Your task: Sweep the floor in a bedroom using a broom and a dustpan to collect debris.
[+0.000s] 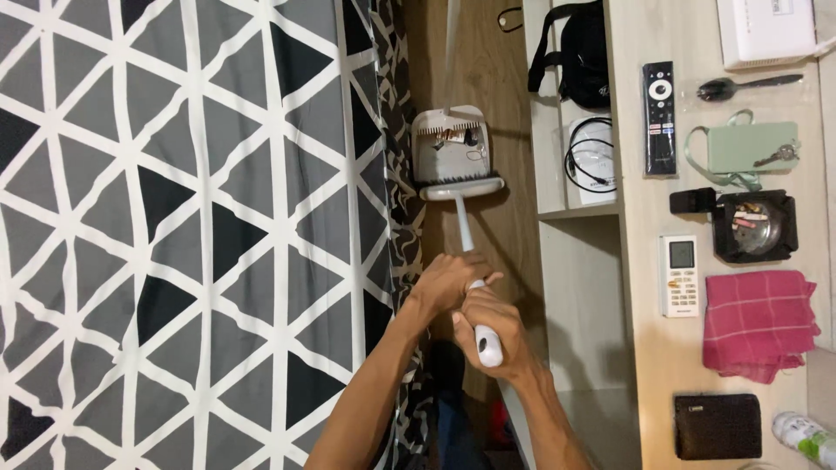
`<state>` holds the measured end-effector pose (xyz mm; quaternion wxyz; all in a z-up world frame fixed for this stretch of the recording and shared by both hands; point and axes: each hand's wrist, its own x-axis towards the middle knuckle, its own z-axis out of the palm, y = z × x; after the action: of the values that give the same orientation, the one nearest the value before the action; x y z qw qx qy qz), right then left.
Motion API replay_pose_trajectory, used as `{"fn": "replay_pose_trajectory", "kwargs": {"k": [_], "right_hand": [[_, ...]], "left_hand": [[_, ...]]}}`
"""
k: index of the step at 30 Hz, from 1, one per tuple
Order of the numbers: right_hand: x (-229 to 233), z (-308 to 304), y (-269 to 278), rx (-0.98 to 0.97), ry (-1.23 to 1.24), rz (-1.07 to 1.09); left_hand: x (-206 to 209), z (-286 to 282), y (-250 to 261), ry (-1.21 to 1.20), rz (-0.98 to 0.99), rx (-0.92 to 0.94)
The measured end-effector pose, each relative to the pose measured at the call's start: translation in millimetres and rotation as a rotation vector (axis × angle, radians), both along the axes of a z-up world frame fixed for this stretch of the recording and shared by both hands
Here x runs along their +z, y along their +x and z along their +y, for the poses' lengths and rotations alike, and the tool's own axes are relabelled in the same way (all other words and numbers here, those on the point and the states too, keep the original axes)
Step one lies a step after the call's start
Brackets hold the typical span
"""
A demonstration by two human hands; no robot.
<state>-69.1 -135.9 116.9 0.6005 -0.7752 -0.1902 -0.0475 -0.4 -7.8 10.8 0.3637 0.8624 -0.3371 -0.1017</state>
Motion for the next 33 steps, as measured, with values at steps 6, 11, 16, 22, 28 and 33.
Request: {"fn": "replay_pose_trajectory", "kwargs": {"k": [6,11,16,22,28,33], "right_hand": [[-3.2,-7.4,3.1,-0.006,0.022,0.104],[4.2,3.6,9.4,0.012,-0.017,0.108],[-20.2,26.1,3.4,0.060,-0.033,0.110],[-7.0,33.5,-20.3,0.041,-0.054,0.084],[27.8,23.0,-47.0,-0.013,-0.001,0.124],[34.3,15.2,-96.4,-0.055,-0.034,0.271]], "left_hand": [[16.8,-5.7,-4.7,0.093,0.180,-0.049],[12.8,5.9,-6.4,0.009,0.168,-0.034],[2.8,20.4,-7.1,-0.004,0.221,0.034],[-0.1,19.2,-39.6,-0.320,0.167,0.243],[47.5,13.8,-72.3,-0.286,0.227,0.196],[65.5,10.5,-117.4,-0.226,0.235,0.145]]}}
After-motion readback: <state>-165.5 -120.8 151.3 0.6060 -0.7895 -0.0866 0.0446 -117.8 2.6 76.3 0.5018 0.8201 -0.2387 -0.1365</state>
